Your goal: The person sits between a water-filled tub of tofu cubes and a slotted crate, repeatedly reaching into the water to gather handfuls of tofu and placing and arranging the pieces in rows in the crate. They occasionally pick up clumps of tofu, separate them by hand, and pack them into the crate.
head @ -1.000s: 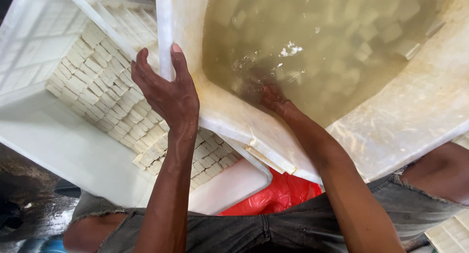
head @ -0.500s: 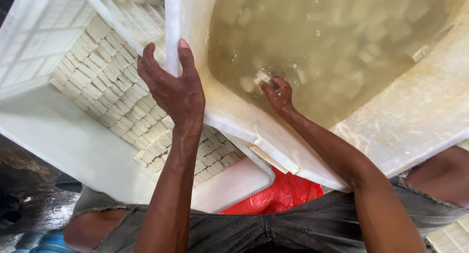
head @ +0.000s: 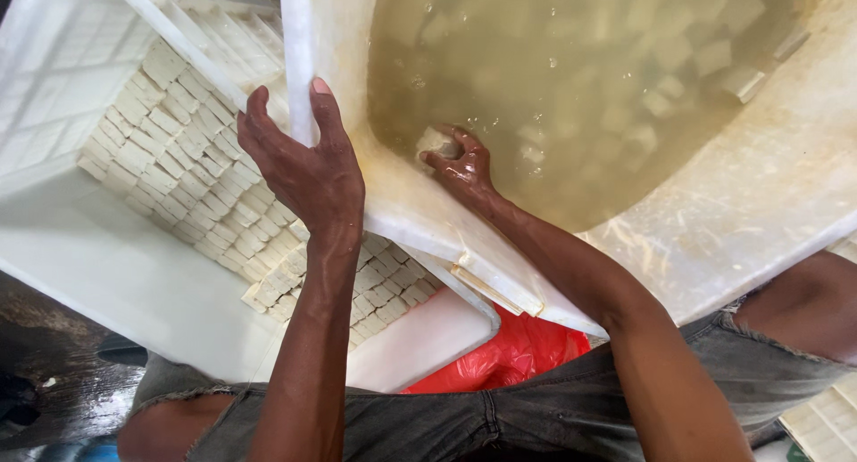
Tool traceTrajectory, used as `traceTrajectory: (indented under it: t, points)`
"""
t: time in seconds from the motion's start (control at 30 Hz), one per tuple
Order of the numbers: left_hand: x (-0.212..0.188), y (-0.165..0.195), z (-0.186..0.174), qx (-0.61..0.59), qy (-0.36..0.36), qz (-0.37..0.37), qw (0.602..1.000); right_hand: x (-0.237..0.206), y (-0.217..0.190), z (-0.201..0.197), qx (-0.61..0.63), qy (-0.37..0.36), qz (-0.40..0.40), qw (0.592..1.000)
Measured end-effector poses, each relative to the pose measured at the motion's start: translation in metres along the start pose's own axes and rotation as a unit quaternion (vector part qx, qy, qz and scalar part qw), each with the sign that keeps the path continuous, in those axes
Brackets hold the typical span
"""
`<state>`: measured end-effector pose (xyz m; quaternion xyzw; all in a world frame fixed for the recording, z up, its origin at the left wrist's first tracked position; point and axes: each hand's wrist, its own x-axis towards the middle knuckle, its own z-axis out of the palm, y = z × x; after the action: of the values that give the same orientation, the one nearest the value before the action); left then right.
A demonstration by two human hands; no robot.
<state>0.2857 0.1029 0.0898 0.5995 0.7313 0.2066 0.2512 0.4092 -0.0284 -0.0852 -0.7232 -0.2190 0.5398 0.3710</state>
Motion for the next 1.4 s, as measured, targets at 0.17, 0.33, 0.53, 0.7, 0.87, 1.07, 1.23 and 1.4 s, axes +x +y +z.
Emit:
traceTrajectory:
  t: [0.17, 0.33, 0.53, 0.7, 0.87, 1.07, 1.23, 1.4]
  points:
    - [0.002, 0.003, -0.001, 0.002, -0.01, -0.014, 1.0, 0.007, 0.001, -0.001, 0.037, -0.102, -0.022, 0.994]
    - [0.001, 0.003, -0.001, 0.011, -0.004, -0.014, 1.0, 0.026, -0.014, -0.021, 0.191, -0.056, 0.063, 0.978]
    - [0.003, 0.003, -0.001, 0.023, -0.003, -0.003, 1.0, 0.077, -0.069, -0.012, 0.075, 0.213, -0.18, 0.957]
    - [0.004, 0.003, 0.001, 0.014, -0.003, -0.016, 1.0, 0.127, -0.096, 0.017, -0.114, 0.176, -0.337, 0.918]
    - [0.006, -0.005, 0.007, 0.004, -0.008, -0.014, 1.0, 0.143, -0.103, 0.028, -0.376, 0.153, -0.459, 0.79]
    - [0.018, 0.0, 0.01, -0.013, -0.017, -0.063, 0.998, 0.141, -0.108, 0.034, -0.36, 0.031, -0.397, 0.844]
    - [0.031, 0.004, 0.009, -0.001, 0.008, -0.052, 0.999, 0.134, -0.116, 0.04, -0.08, 0.055, -0.336, 0.937]
    - [0.037, -0.002, 0.029, -0.039, 0.0, -0.077, 0.996, 0.082, -0.14, 0.004, 0.353, -0.225, -0.046, 0.907]
